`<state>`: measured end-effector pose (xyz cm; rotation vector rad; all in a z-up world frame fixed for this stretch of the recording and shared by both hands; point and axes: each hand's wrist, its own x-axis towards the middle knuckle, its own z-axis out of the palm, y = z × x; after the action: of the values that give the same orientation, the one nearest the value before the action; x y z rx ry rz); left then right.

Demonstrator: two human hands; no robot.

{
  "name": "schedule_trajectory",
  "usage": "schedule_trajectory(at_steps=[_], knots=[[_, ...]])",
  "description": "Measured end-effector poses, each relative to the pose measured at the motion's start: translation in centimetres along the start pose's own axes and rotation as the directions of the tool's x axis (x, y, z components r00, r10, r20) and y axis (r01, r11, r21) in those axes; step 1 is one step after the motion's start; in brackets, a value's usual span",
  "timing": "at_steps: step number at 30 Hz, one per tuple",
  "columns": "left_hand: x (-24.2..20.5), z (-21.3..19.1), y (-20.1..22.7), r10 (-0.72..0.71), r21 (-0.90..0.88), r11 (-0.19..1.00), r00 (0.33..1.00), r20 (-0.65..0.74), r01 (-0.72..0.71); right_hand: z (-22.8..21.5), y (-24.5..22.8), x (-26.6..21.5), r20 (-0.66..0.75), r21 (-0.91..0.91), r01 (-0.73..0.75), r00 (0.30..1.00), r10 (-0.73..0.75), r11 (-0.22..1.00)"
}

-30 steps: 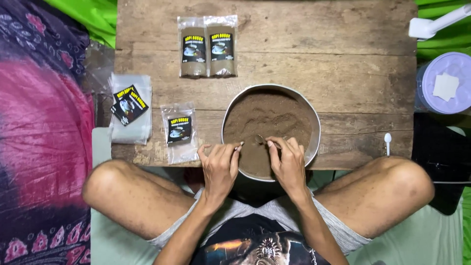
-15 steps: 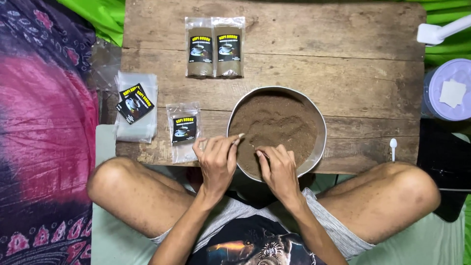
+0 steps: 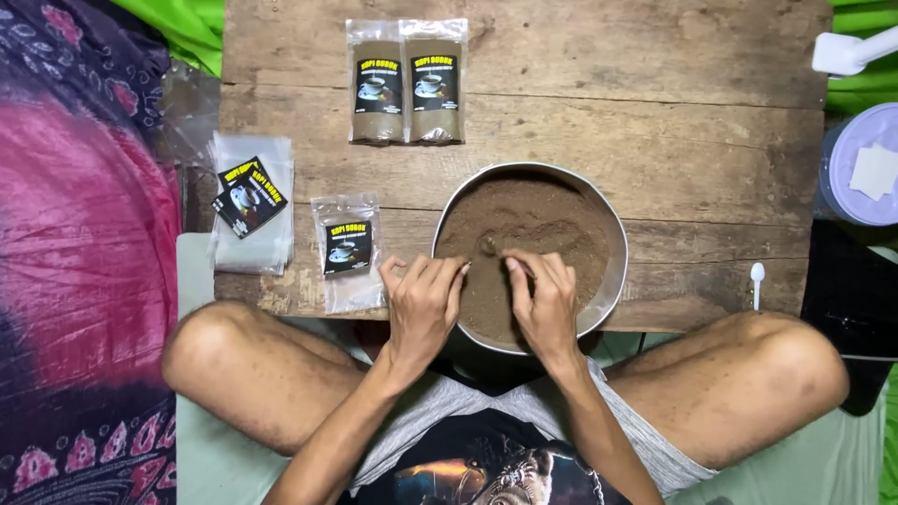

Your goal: Manually sifting through coffee grounds in a bowl to identify and remove small impurities.

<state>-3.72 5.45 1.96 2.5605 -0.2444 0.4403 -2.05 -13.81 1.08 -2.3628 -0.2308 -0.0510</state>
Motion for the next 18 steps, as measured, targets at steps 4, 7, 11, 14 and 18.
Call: schedule_trajectory(at_steps=[4, 7, 11, 14, 18], knots=[[2.1, -2.2, 1.2, -0.019, 0.002, 1.000, 0.997, -0.074, 0.019, 1.4, 0.2, -0.3, 0.083, 0.005, -0.033, 0.996, 0.033, 0.999], [1.8, -0.6, -0.3, -0.001, 0.060, 0.998, 0.999, -0.044, 0.004, 0.5, -1.0, -0.6, 0.080, 0.066, -0.018, 0.997, 0.013, 0.998], [1.4, -0.8, 0.2, 0.018, 0.038, 0.999, 1.000, -0.025, -0.017, 0.0, 0.4, -0.3, 0.000, -0.002, 0.001, 1.000, -0.001, 1.000], [1.0, -1.3, 0.2, -0.002, 0.027, 1.000, 0.998, -0.066, 0.003, 0.2, 0.4, -0.9, 0.083, -0.004, 0.029, 0.996, -0.028, 1.000], [-1.2, 0.0, -0.1, -0.012, -0.019, 1.000, 0.998, -0.060, 0.011, -1.5, 0.6, -0.9, 0.048, -0.067, -0.006, 0.999, 0.009, 0.998]])
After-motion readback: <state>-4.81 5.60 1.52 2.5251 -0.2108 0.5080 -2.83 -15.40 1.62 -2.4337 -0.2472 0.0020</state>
